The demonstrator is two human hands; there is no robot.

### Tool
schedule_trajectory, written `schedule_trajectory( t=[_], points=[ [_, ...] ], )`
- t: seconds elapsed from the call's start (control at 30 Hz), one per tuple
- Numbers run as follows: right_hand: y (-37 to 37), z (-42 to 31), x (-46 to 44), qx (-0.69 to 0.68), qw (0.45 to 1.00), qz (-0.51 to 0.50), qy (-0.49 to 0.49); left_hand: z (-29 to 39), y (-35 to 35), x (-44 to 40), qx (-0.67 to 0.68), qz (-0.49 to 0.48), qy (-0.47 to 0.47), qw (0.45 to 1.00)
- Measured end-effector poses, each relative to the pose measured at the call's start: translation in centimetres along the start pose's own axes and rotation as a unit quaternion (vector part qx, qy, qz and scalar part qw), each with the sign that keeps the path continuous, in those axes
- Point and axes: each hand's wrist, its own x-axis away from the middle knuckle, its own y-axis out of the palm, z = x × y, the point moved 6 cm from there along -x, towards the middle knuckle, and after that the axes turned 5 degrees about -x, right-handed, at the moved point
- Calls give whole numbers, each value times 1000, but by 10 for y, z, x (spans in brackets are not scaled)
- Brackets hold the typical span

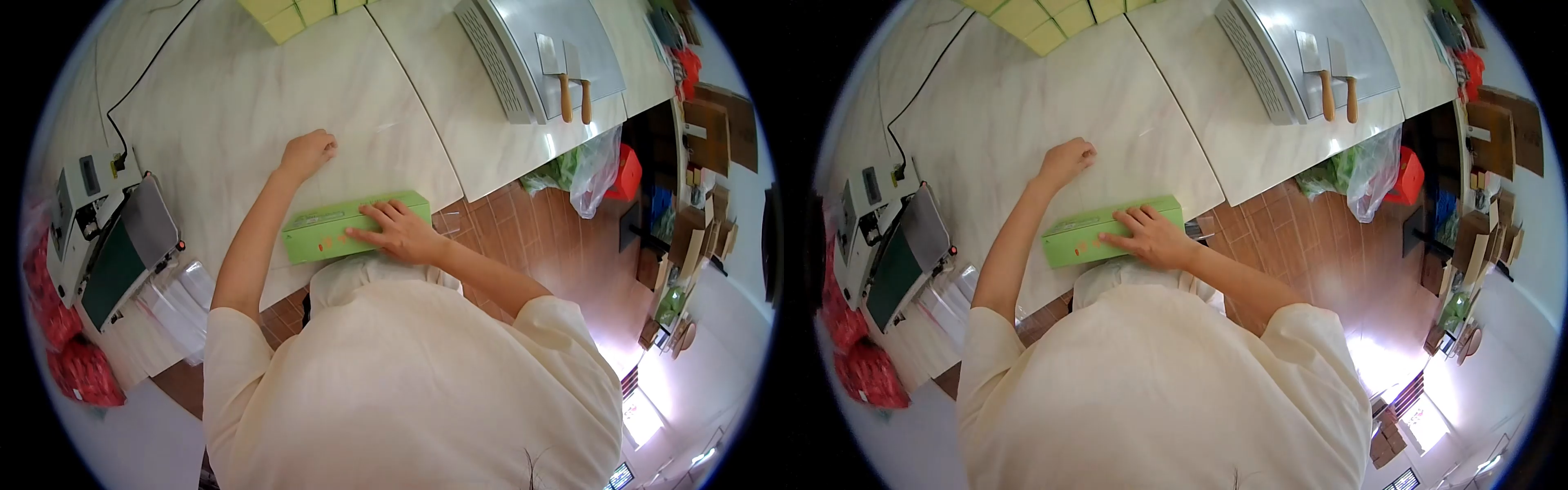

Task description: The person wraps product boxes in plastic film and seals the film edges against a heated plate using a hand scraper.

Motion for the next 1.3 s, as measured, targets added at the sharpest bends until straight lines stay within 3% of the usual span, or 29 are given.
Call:
schedule_trajectory(
  t=[0.27, 0.77, 0.93, 1.1, 1.23, 1.3],
  points=[
    [-18, 11, -12, 20, 998, -44, -50, 35, -38, 39, -54, 111, 43, 991],
    [-72, 84, -55, 10, 980, -68, -185, 100, -91, 75, -105, 263, -11, 959],
    [-72, 89, -65, -14, 982, -56, -180, 98, -74, 81, -126, 269, -25, 955],
    [-70, 88, -54, 48, 977, -9, -205, 94, -68, 84, -94, 261, -29, 960],
    [-79, 72, -58, 121, 969, 42, -210, 102, -69, 90, -91, 287, 19, 953],
    [-84, 66, -64, 119, 975, 16, -186, 106, -67, 91, -96, 283, 35, 954]
  ],
)
